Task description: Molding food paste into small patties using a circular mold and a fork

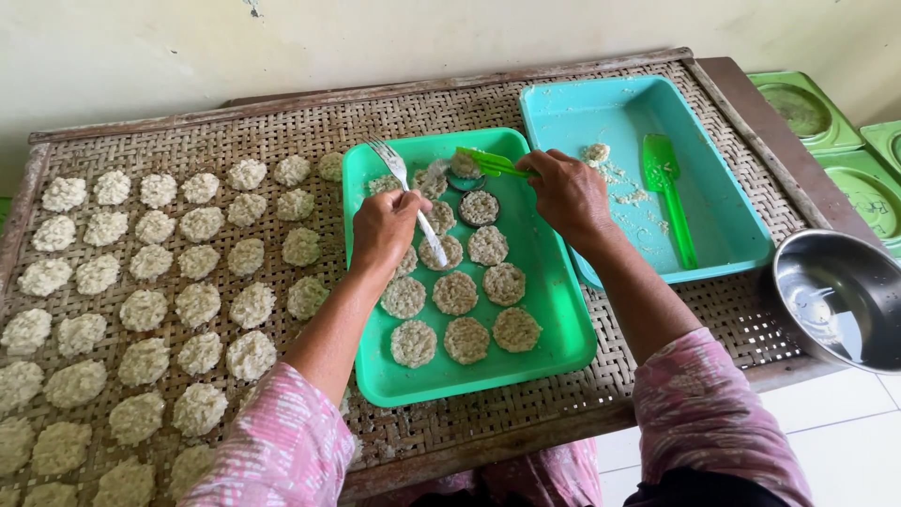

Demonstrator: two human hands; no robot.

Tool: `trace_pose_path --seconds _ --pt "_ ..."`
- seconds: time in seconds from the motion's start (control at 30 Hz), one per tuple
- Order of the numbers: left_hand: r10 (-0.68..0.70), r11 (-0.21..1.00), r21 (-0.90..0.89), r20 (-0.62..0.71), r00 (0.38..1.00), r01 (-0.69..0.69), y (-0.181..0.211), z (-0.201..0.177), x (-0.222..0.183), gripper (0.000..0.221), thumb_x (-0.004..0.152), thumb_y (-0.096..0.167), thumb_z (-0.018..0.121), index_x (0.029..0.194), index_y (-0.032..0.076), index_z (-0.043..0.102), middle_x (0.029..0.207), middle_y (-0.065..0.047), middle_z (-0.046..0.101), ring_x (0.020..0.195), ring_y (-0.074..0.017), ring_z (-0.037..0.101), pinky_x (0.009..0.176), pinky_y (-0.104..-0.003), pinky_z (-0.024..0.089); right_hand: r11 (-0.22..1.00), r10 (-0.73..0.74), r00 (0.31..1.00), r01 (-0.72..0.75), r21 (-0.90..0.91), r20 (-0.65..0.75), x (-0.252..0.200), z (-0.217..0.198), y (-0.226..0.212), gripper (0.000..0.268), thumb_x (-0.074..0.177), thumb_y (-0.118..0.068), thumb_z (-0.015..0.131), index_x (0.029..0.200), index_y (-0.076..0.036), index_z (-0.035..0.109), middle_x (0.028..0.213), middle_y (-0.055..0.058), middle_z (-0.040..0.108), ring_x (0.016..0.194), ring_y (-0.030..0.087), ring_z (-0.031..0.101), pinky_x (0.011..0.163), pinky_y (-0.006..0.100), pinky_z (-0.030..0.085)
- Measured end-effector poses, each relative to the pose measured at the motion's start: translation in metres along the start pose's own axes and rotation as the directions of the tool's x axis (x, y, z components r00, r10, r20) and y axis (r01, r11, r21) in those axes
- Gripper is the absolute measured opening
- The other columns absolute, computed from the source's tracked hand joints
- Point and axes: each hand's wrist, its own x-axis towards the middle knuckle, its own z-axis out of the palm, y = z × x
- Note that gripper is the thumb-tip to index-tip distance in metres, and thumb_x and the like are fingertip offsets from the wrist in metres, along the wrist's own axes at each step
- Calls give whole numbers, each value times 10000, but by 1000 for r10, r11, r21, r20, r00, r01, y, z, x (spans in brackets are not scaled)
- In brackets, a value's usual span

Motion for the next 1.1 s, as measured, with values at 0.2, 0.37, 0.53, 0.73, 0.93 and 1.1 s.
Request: trace_pose_path --seconds 0.2,0.37,0.53,0.73,0.93,1.1 --pt "37 999 8 16 999 -37 15 8 -1 319 912 425 553 914 280 837 821 -64 768 946 -339 730 861 -419 578 1000 26 1000 -26 4 -3 2 0 -7 171 1004 -192 621 1150 -269 665 974 50 700 927 390 713 811 560 585" --pt "56 997 44 32 998 -58 1 27 11 326 906 412 552 904 252 836 799 -87 767 922 -371 730 846 -452 578 1000 24 1000 -24 19 -16 -6 -8 6 145 1008 -223 636 1140 -277 661 973 34 695 936 382 708 811 563 585" --pt "56 993 102 4 998 -57 -17 43 31 302 901 432 562 863 304 834 784 -36 764 906 -346 735 841 -435 585 989 50 994 -35 146 -102 -21 -18 21 190 986 -181 678 1155 -269 687 1023 20 712 1007 346 702 862 541 572" --pt "-2 998 67 -35 999 4 8 24 19 307 915 423 548 887 306 830 807 -46 764 938 -342 730 867 -422 575 948 11 948 92 306 -319 -32 -34 32 282 950 14 719 1167 -166 739 1031 75 753 1033 314 724 899 473 573" --pt "-16 999 -38 -23 1000 16 -2 27 40 266 891 419 585 887 317 831 671 -4 688 718 -226 689 719 -329 547 982 190 953 -182 57 -236 -61 -39 106 200 1098 -119 592 1230 -129 742 1024 128 693 978 378 697 884 555 542" --pt "46 992 -121 -12 999 -47 23 15 19 274 899 410 585 917 287 829 661 -13 663 669 -191 645 670 -310 530 969 172 967 -201 -143 -190 -85 -56 81 313 1040 -200 665 1335 -99 698 1286 225 643 1218 475 582 966 625 470"
